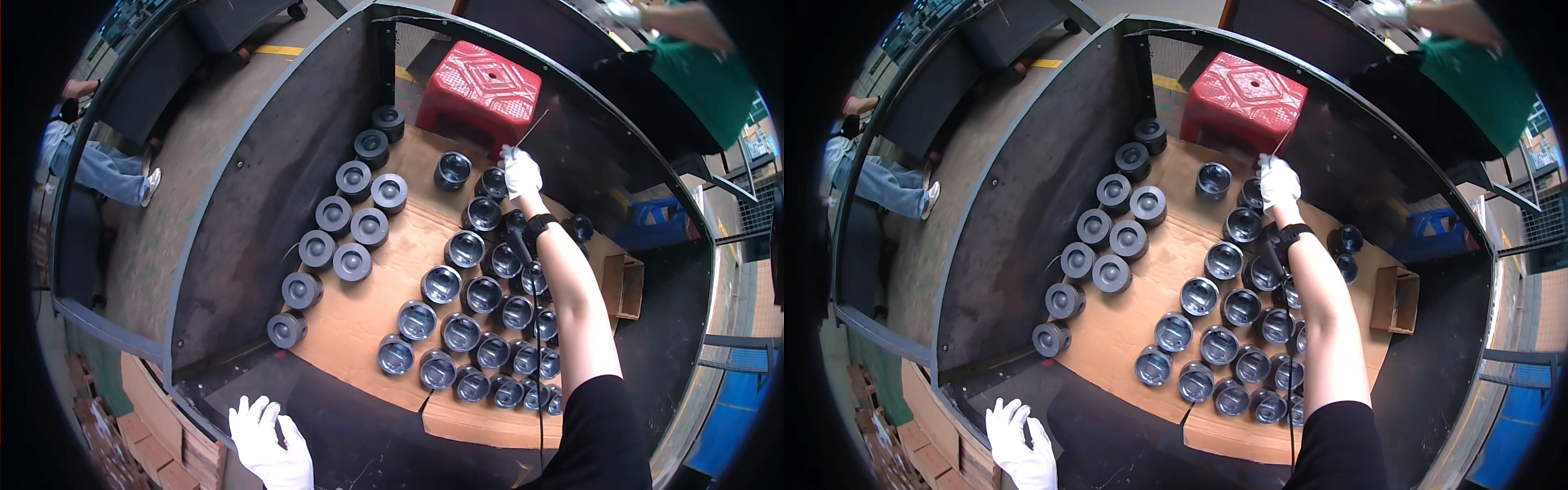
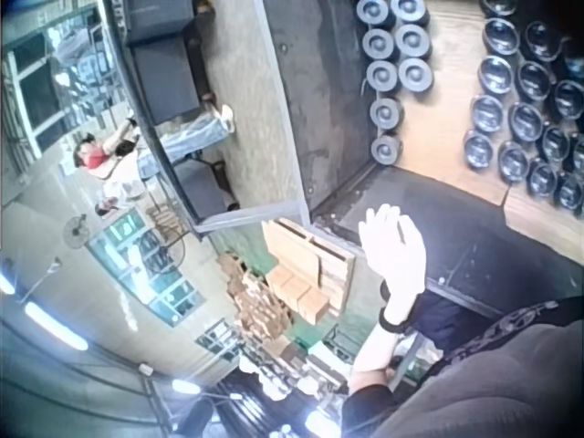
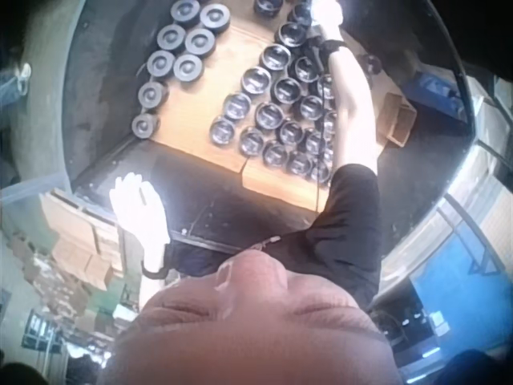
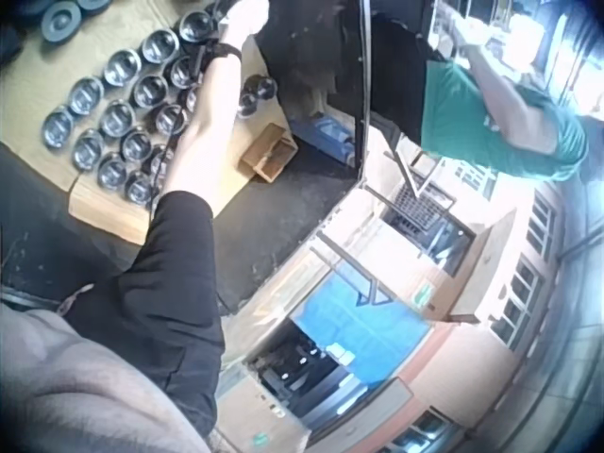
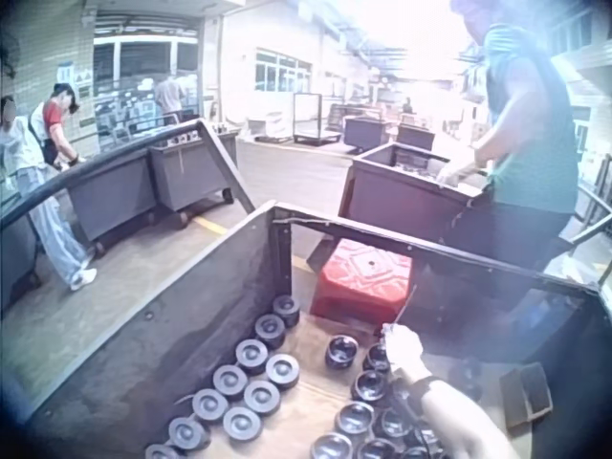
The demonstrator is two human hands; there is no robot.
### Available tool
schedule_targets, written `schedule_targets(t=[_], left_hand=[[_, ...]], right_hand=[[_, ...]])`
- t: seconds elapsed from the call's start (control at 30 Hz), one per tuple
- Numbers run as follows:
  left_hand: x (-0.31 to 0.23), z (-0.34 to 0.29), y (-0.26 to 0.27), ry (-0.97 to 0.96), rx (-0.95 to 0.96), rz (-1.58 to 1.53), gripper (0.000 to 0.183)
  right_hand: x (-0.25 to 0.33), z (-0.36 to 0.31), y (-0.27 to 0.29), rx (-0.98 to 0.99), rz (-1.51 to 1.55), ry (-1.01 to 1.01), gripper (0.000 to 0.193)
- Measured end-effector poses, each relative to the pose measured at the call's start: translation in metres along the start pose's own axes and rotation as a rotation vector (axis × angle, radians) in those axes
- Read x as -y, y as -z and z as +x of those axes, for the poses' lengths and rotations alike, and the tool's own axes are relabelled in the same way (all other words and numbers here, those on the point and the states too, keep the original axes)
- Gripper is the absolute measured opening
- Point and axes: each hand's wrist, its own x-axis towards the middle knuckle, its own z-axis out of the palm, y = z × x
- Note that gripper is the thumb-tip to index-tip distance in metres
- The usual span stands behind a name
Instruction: Inspecting and cleaning cylindrical metal parts using a handheld air nozzle inside a large metal cart.
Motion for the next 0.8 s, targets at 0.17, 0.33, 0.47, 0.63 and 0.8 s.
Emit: schedule_targets(t=[0.17,0.33,0.47,0.63,0.8], left_hand=[[0.002,-0.002,0.003,0.016,0.010,0.015,0.015],[0.000,-0.001,0.002,0.025,0.014,0.005,0.015],[0.002,-0.002,0.002,0.028,0.019,-0.017,0.016],[0.002,-0.002,0.002,0.039,0.045,-0.008,0.017],[0.005,-0.016,-0.014,0.085,-0.006,-0.077,0.019]], right_hand=[[0.069,-0.027,-0.024,-0.059,-0.096,0.345,0.032],[0.080,-0.032,-0.036,-0.041,-0.309,0.365,0.034],[0.064,-0.029,-0.044,0.112,-0.292,0.335,0.032],[0.082,-0.032,-0.048,-0.115,-0.391,0.305,0.034],[0.086,-0.017,-0.061,-0.128,-0.336,0.323,0.032]])
